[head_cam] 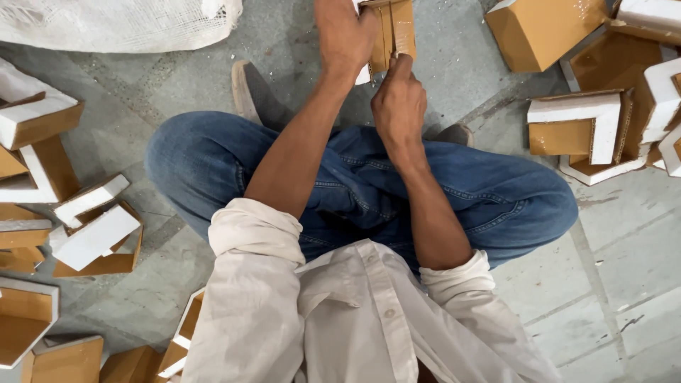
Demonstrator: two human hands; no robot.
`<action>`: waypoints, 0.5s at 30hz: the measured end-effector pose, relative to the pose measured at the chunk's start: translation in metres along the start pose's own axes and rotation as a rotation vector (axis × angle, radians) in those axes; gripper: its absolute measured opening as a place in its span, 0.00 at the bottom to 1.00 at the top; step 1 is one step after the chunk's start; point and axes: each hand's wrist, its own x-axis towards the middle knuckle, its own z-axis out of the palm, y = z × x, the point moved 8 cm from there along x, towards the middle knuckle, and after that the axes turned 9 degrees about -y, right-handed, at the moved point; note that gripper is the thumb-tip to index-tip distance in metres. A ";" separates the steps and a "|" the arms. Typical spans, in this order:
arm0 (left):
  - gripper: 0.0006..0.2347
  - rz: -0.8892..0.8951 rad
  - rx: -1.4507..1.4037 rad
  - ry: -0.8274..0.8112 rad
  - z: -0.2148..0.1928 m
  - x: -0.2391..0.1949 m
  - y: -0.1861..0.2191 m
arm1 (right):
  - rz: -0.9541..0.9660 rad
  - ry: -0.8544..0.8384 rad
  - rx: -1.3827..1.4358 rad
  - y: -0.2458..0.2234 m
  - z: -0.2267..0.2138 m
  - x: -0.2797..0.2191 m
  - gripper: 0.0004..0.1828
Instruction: The person sits cross-legged on the floor among piles of foam-lined cardboard corner pieces. They pick up a piece, cut through it with a knife, tear the cut pieces apart, and toss them onto a pile, repeating this with more pieces.
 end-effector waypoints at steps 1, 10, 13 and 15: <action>0.06 0.002 0.001 -0.002 0.000 0.002 0.001 | 0.002 0.002 0.002 0.002 0.001 0.002 0.06; 0.04 0.045 0.002 -0.022 0.002 0.000 -0.006 | -0.003 -0.125 0.120 0.012 0.016 0.014 0.07; 0.05 0.047 0.007 -0.042 0.007 0.001 -0.012 | -0.012 -0.138 0.166 0.019 0.020 0.021 0.07; 0.05 0.008 0.033 -0.077 0.011 0.000 -0.017 | 0.011 -0.184 0.103 0.027 0.032 0.025 0.09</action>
